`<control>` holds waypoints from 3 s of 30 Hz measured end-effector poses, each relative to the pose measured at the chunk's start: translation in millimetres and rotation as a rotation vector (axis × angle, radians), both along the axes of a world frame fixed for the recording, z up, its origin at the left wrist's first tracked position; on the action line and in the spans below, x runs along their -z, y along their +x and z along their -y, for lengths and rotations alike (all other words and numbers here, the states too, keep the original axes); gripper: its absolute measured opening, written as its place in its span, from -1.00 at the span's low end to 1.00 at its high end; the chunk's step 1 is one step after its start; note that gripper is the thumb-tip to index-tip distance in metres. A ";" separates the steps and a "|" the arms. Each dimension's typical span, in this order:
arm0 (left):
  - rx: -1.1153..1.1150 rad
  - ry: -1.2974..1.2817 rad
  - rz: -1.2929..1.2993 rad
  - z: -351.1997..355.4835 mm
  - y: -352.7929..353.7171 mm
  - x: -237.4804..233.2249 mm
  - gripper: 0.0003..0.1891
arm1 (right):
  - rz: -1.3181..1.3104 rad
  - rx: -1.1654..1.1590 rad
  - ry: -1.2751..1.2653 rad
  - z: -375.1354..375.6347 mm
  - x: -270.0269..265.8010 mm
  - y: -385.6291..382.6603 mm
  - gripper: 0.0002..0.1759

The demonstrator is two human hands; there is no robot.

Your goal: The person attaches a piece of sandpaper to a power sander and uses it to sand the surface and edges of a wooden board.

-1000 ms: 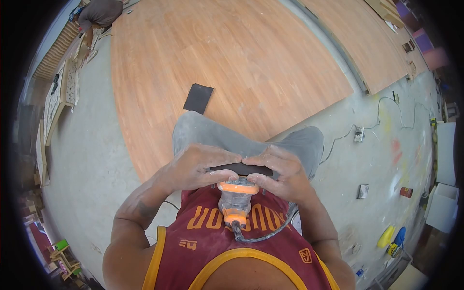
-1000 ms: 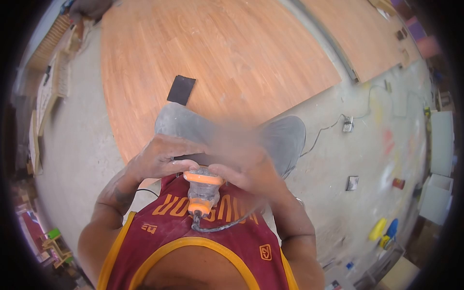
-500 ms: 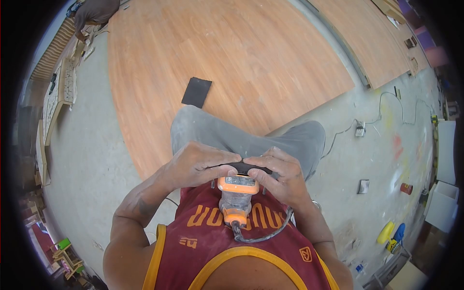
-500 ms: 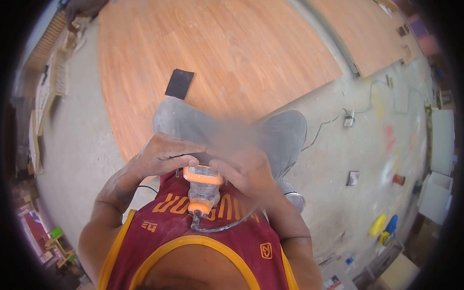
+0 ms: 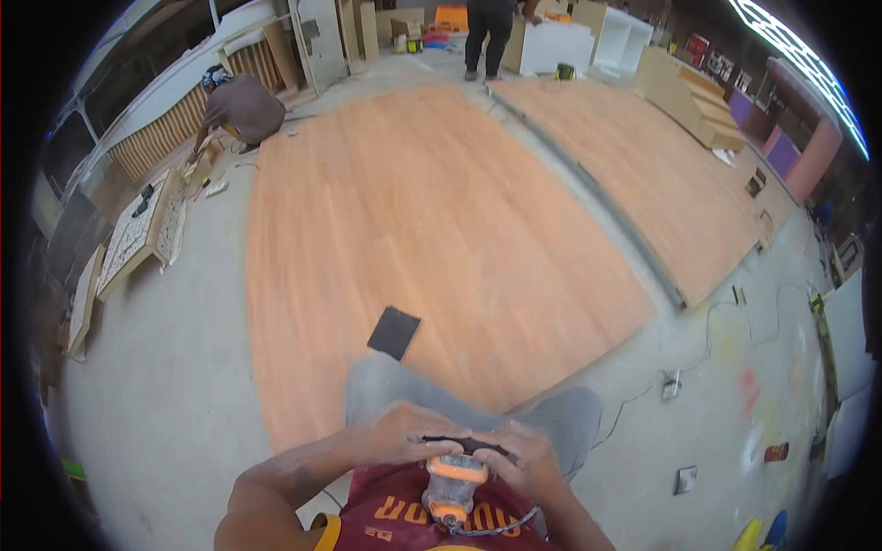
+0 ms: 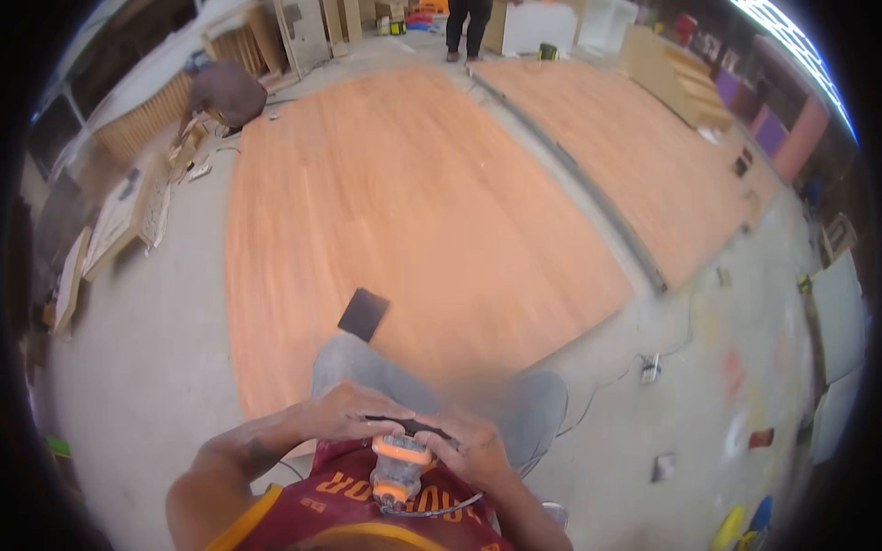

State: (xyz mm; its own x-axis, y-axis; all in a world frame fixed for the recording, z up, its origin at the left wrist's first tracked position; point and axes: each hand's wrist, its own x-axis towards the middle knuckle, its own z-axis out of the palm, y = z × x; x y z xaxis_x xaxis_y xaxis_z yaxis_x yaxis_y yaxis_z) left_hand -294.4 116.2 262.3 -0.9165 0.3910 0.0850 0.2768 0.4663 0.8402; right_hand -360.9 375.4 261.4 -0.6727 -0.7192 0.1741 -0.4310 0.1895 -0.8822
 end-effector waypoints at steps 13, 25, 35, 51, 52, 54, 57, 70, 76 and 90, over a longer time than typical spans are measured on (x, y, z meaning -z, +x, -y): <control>0.036 -0.092 -0.279 3.0 1.2 16.8 -0.73 | 0.072 0.111 -0.072 -1.2 22.1 11.8 -0.71; 0.109 -0.141 -0.323 1.7 2.0 12.8 -0.74 | -0.109 0.080 -0.096 -5.0 34.2 25.5 -0.70; 0.105 0.021 -0.114 9.9 -0.3 10.9 -0.66 | -0.031 0.088 -0.136 -4.7 31.6 21.9 -0.69; 0.112 0.015 -0.112 10.5 -7.2 6.1 -0.67 | -0.102 0.048 -0.150 -6.4 34.2 15.1 -0.69; 0.112 0.094 0.033 10.1 -8.4 2.1 -0.69 | -0.088 0.051 -0.150 -7.1 33.4 14.9 -0.68; 0.052 0.130 0.039 -4.8 -9.5 4.7 -0.71 | -0.082 0.053 -0.151 -7.0 28.3 15.9 -0.68; -0.010 0.111 0.108 -14.2 -10.3 -4.3 -0.74 | 0.086 0.068 -0.166 -7.4 15.1 13.9 -0.68; 0.011 0.035 0.024 -25.7 -13.7 -5.7 -0.76 | 0.113 0.054 -0.168 -21.6 31.3 7.0 -0.83; 0.123 0.243 0.314 -12.0 -21.1 -5.8 -0.70 | 0.108 -0.048 -0.151 -25.7 25.6 3.5 -0.88; 0.257 0.182 0.528 8.9 -24.8 4.7 -0.54 | -0.084 -0.010 -0.147 -17.0 23.3 3.8 -0.86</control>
